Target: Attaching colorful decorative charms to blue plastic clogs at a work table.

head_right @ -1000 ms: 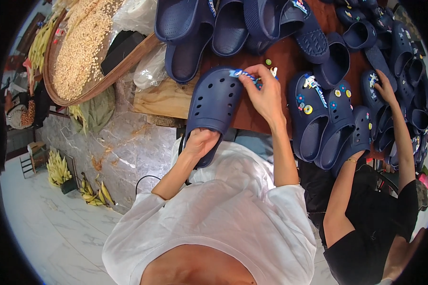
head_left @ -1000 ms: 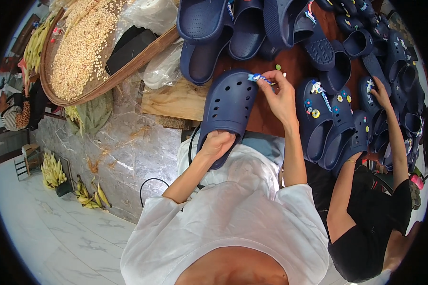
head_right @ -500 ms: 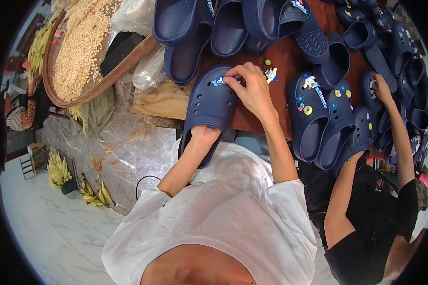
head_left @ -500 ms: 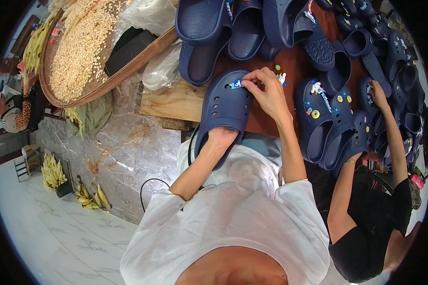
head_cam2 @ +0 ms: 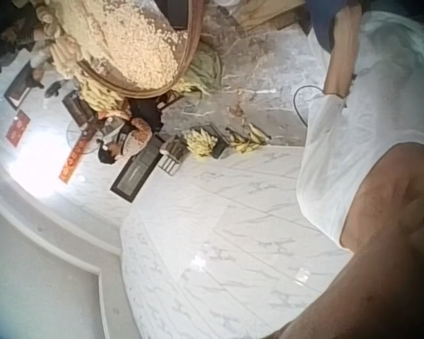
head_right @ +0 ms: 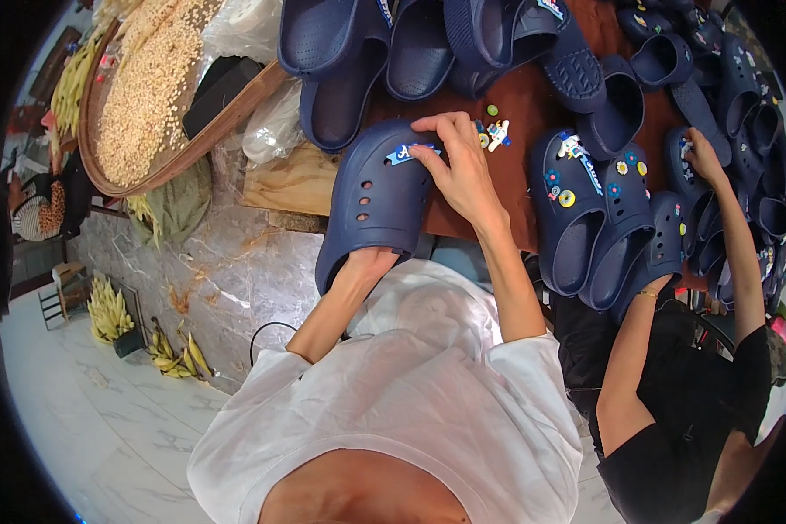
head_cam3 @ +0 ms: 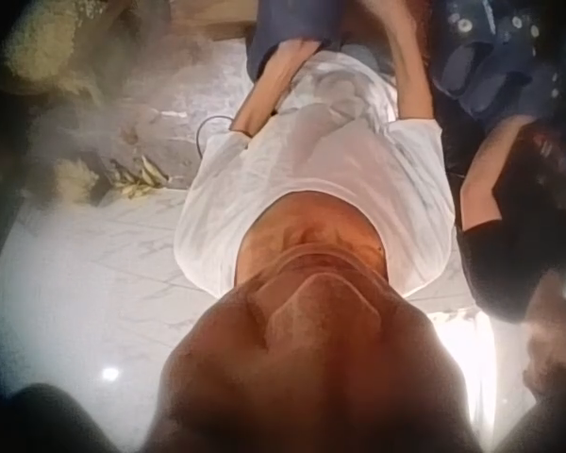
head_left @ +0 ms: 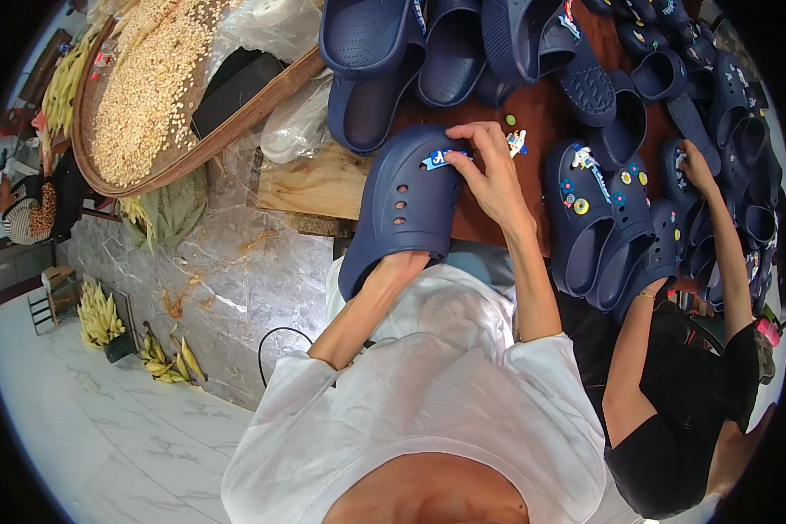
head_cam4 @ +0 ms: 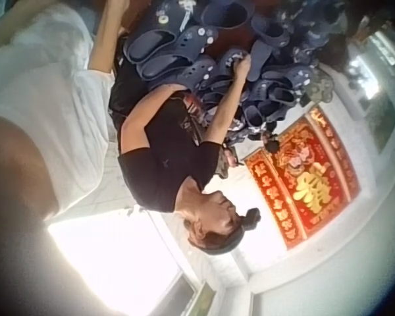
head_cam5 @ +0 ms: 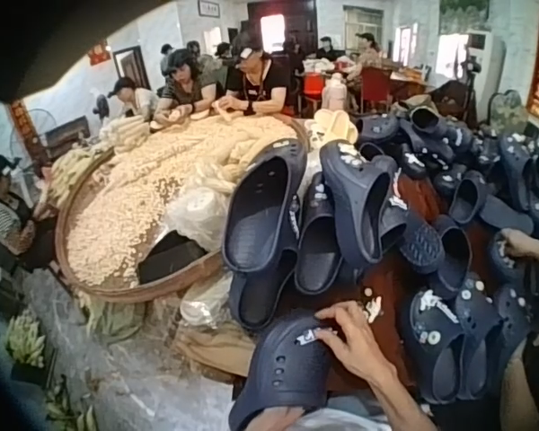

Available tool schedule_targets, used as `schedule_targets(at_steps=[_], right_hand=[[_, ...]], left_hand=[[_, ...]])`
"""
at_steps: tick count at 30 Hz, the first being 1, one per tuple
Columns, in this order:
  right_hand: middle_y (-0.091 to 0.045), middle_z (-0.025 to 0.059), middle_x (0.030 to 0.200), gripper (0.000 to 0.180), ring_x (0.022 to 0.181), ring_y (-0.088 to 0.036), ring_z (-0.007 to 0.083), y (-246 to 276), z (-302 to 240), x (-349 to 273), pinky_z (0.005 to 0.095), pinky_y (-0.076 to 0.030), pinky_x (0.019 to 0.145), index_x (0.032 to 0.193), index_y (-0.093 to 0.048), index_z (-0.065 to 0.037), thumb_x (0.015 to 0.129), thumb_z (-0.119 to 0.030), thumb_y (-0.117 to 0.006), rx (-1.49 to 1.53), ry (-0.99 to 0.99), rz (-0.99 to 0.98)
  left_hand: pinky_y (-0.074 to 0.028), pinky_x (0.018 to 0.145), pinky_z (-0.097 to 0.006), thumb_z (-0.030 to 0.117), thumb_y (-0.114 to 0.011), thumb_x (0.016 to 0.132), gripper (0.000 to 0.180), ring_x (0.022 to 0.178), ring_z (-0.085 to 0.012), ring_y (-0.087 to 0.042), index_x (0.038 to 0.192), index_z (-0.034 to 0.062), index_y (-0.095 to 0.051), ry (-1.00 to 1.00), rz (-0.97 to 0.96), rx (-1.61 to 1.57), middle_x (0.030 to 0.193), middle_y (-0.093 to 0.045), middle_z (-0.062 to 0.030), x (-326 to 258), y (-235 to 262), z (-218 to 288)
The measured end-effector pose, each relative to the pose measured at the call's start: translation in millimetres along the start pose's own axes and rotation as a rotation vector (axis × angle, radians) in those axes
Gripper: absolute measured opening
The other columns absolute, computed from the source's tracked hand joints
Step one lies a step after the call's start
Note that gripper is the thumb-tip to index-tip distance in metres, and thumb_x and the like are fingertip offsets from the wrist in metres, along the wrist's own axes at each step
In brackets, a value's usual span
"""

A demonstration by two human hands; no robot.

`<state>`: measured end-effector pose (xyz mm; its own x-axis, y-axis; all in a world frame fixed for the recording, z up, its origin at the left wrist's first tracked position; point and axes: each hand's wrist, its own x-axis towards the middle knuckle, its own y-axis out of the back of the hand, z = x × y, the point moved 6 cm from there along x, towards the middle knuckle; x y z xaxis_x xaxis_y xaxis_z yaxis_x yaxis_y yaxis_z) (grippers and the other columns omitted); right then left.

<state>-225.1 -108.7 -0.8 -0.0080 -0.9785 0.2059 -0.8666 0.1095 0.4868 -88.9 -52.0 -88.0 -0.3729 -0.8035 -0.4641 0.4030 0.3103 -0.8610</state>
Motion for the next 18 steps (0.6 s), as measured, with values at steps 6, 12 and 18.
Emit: schedule_targets(at_steps=[6,12,18], right_hand=[[-0.053,0.0150,0.123,0.042,0.119,-0.051,0.0313,-3,7,-3,0.0385,-0.038,0.102,0.129,-0.054,-0.004,0.092,-0.022,-0.064,0.090,-0.016,-0.133],[-0.052,0.0168,0.125,0.044,0.120,-0.050,0.0314,-5,9,-4,0.0388,-0.038,0.103,0.132,-0.051,-0.005,0.094,-0.023,-0.061,0.092,-0.039,-0.180],[-0.052,0.0165,0.125,0.045,0.120,-0.049,0.0317,-13,16,-12,0.0390,-0.037,0.104,0.132,-0.052,-0.005,0.092,-0.023,-0.063,0.051,-0.070,-0.070]], left_hand=[[-0.046,0.104,-0.043,0.038,-0.039,0.102,0.046,0.119,-0.0266,-0.057,0.136,0.0085,-0.048,0.020,0.020,-0.019,0.135,-0.054,-0.0121,0,0,-4],[-0.046,0.104,-0.043,0.038,-0.039,0.102,0.046,0.119,-0.0266,-0.057,0.136,0.0084,-0.047,0.035,0.045,-0.035,0.135,-0.055,-0.0122,-2,2,-6],[-0.046,0.104,-0.043,0.039,-0.039,0.102,0.047,0.119,-0.0265,-0.057,0.137,0.0083,-0.047,0.055,0.072,-0.052,0.135,-0.055,-0.0122,-4,4,-10]])
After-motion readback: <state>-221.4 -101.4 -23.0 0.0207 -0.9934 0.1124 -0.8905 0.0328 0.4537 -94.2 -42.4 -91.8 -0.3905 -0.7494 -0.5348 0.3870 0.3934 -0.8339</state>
